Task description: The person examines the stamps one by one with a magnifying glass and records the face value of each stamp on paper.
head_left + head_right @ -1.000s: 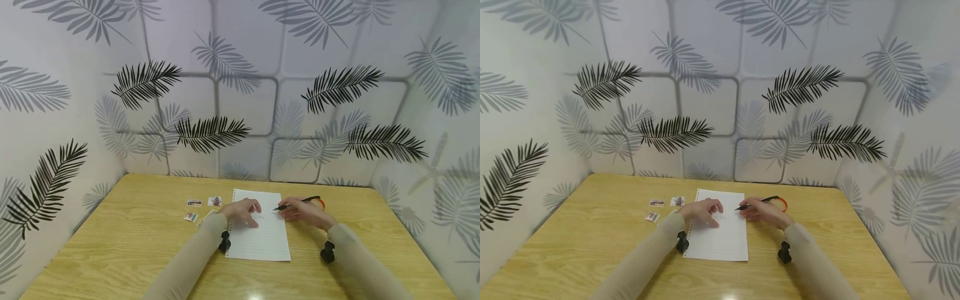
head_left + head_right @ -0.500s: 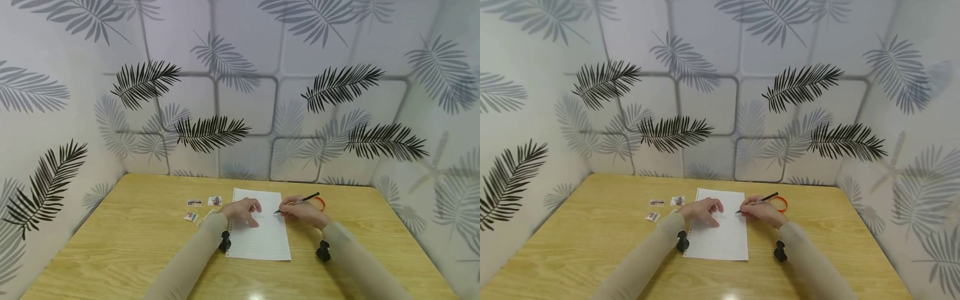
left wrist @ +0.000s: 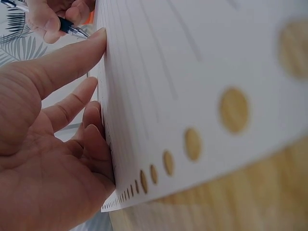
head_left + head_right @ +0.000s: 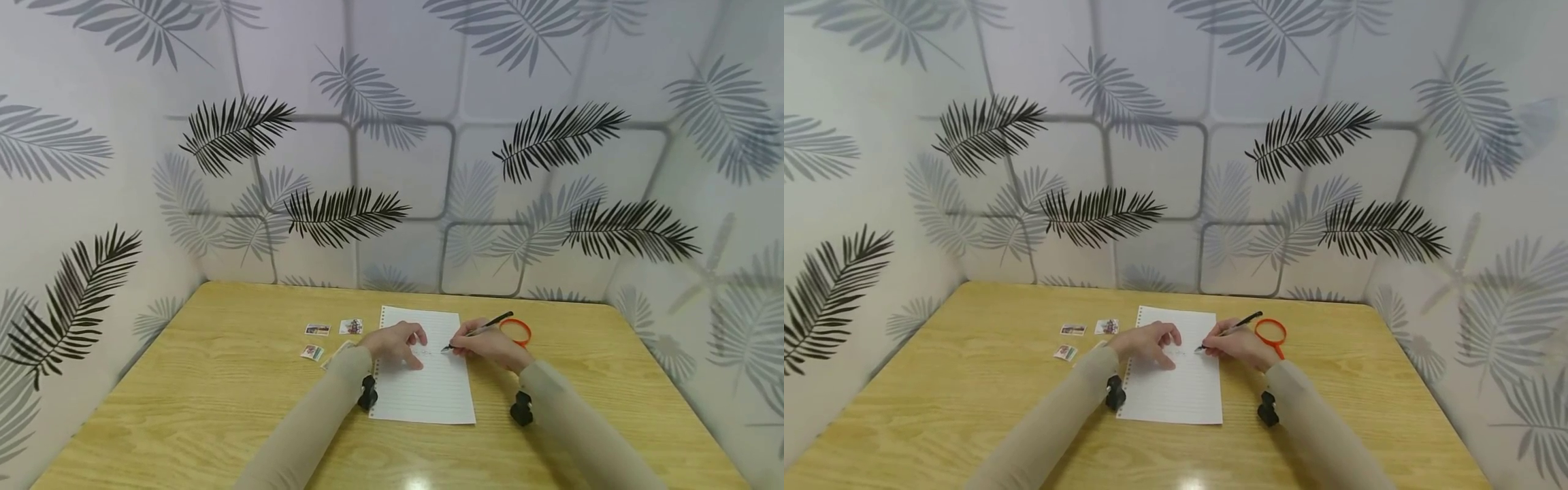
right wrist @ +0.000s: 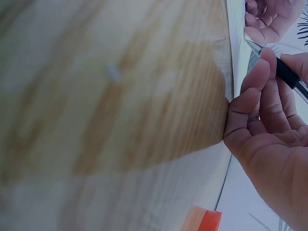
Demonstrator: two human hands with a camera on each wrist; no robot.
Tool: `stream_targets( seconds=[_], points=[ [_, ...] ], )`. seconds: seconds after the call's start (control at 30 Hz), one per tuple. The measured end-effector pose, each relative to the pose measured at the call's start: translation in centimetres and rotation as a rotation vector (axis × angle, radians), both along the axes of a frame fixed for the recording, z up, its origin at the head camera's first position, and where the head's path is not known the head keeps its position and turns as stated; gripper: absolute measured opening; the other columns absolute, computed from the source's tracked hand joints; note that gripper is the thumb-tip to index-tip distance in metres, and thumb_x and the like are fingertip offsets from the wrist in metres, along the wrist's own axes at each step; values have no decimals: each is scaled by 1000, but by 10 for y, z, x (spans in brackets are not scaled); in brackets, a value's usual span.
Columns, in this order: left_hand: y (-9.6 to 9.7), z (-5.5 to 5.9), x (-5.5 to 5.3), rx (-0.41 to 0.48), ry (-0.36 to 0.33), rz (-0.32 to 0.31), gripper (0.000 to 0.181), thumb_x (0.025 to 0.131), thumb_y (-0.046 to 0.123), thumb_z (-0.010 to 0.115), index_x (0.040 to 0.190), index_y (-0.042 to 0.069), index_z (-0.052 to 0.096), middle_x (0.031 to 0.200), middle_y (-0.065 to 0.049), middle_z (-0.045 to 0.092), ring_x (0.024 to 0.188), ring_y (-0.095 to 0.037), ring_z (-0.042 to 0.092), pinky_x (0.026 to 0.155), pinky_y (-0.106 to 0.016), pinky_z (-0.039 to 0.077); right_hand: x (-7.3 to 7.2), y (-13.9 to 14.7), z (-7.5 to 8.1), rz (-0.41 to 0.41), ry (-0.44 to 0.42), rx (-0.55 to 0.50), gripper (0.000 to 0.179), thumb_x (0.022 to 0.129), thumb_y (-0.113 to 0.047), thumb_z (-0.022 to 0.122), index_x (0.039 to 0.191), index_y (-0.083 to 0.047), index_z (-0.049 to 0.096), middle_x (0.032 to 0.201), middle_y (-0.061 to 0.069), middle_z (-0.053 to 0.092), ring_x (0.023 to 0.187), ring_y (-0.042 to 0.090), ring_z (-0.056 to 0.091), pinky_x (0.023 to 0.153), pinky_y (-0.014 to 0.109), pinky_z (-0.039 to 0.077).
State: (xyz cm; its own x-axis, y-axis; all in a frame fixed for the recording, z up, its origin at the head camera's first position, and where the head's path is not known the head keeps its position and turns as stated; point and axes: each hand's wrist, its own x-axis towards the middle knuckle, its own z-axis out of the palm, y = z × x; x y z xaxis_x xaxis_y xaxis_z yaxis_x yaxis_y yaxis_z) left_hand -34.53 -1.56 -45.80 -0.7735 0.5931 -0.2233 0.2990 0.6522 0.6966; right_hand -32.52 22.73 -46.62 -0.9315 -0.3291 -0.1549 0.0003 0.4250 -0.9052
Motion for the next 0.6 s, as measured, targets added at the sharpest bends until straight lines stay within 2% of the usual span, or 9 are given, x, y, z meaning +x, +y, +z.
stream_targets(
  seconds=[0.17, 0.6],
  points=[
    [0, 0, 0, -12, 5, -7, 40, 78, 11, 82, 111, 12, 60, 107, -6, 50, 98, -19, 44, 87, -34, 38, 2, 1, 2, 30, 18, -11, 18, 91, -17, 69, 89, 1, 66, 78, 0, 71, 73, 10, 63, 70, 25, 52],
    [1, 0, -3, -9, -10, -13, 40, 77, 11, 82, 110, 12, 60, 107, -7, 51, 98, -20, 44, 87, -35, 38, 0, 3, 1, 18, 0, -15, 16, 91, -17, 70, 88, -2, 65, 75, -2, 70, 70, 8, 61, 67, 22, 50]
  ],
)
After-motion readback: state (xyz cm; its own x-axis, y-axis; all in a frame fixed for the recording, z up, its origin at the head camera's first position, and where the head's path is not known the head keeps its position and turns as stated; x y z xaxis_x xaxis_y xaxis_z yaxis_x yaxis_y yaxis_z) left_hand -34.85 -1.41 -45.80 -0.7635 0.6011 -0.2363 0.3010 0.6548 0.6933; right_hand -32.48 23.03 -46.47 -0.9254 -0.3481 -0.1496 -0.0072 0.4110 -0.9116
